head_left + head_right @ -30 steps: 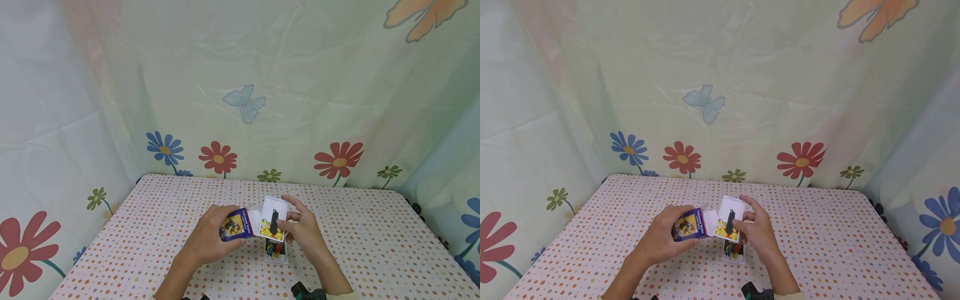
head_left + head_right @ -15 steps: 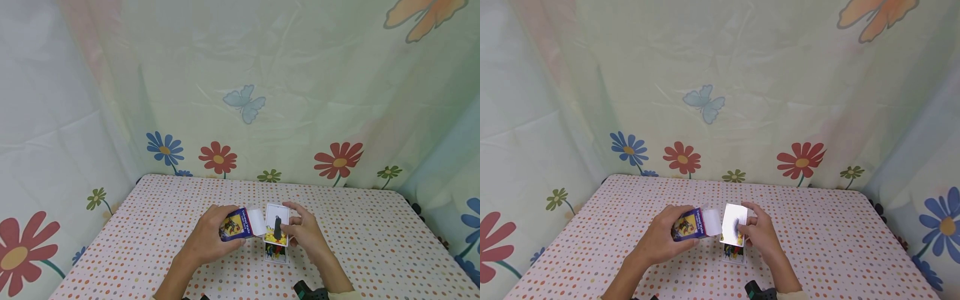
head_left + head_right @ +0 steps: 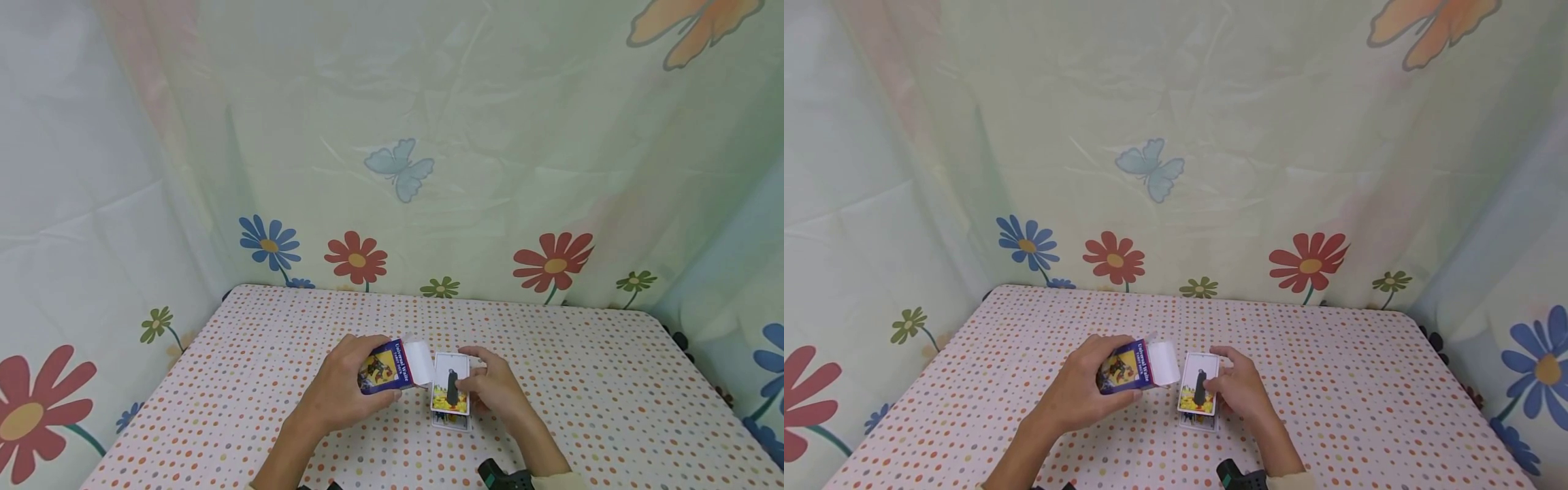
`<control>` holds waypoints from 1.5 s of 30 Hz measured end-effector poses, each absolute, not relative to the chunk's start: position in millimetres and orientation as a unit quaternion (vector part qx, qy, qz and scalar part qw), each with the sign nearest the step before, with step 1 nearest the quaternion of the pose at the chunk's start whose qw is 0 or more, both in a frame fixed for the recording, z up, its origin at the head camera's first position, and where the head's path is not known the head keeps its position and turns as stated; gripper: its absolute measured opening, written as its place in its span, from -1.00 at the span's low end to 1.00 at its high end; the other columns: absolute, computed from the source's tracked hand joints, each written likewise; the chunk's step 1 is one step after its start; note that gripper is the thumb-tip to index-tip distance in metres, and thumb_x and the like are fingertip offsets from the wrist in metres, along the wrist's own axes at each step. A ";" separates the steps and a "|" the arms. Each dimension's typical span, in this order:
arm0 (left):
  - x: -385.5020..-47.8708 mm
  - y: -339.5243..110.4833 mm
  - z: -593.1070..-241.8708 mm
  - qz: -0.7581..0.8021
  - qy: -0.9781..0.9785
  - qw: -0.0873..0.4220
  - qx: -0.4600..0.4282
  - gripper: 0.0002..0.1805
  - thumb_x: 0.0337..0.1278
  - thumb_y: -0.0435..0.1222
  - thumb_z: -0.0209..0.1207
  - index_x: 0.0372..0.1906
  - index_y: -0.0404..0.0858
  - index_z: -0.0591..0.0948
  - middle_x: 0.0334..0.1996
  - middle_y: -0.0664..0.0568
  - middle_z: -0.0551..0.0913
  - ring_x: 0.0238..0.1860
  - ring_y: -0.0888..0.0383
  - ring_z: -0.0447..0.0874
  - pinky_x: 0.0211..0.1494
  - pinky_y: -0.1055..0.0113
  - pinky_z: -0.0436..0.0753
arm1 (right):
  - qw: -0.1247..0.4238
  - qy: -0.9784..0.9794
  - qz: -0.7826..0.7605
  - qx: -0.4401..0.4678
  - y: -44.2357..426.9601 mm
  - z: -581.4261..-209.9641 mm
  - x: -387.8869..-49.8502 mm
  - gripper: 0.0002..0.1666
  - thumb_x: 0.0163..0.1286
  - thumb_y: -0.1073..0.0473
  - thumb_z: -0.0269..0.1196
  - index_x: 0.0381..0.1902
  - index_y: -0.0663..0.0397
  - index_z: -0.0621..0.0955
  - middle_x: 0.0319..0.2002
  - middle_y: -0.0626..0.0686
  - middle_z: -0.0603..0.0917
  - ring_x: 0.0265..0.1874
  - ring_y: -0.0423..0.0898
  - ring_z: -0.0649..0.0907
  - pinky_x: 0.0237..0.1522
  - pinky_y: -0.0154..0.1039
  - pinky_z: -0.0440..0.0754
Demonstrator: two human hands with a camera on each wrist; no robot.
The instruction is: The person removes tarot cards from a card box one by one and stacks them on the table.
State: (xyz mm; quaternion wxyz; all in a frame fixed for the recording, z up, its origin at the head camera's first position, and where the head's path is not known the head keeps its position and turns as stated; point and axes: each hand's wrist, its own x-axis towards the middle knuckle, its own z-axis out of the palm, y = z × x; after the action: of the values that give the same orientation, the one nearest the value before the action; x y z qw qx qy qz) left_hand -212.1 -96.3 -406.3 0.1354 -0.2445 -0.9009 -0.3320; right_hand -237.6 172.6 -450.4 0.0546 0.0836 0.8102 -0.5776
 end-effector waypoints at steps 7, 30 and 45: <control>-212.9 -97.1 -405.5 -0.336 -0.900 0.132 -0.244 -0.19 -0.11 0.06 0.50 0.34 0.02 0.52 0.09 0.24 0.63 -0.07 0.29 0.44 -0.09 0.35 0.61 | 0.056 0.821 -0.562 0.079 170.1 -455.9 -238.1 -0.21 0.14 0.40 0.31 0.38 0.15 0.42 -0.63 0.01 0.46 -0.72 -0.09 0.34 -0.66 -0.23 0.32; -213.1 -97.3 -405.9 -0.334 -0.898 0.143 -0.249 -0.21 -0.12 0.05 0.50 0.32 0.03 0.53 0.10 0.24 0.64 -0.07 0.30 0.45 -0.08 0.35 0.61 | 0.053 0.884 -0.456 0.090 165.2 -466.9 -237.7 -0.28 0.13 0.32 0.34 0.31 0.25 0.51 -0.61 0.06 0.57 -0.75 -0.14 0.48 -0.67 -0.32 0.39; -212.8 -97.7 -405.7 -0.337 -0.897 0.140 -0.249 -0.20 -0.10 0.06 0.50 0.33 0.02 0.52 0.10 0.24 0.64 -0.05 0.30 0.45 -0.07 0.34 0.62 | 0.020 0.928 -0.362 0.081 165.5 -468.2 -240.1 -0.38 0.07 0.22 0.49 0.15 0.17 0.64 -0.25 0.18 0.68 -0.40 0.03 0.55 -0.47 -0.18 0.45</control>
State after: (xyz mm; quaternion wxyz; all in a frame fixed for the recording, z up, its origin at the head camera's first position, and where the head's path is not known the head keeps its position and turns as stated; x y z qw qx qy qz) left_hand -212.8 -97.7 -405.7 0.1404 -0.2492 -0.8969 -0.3372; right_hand -240.1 165.5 -468.2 0.0204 0.0813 0.9284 -0.3620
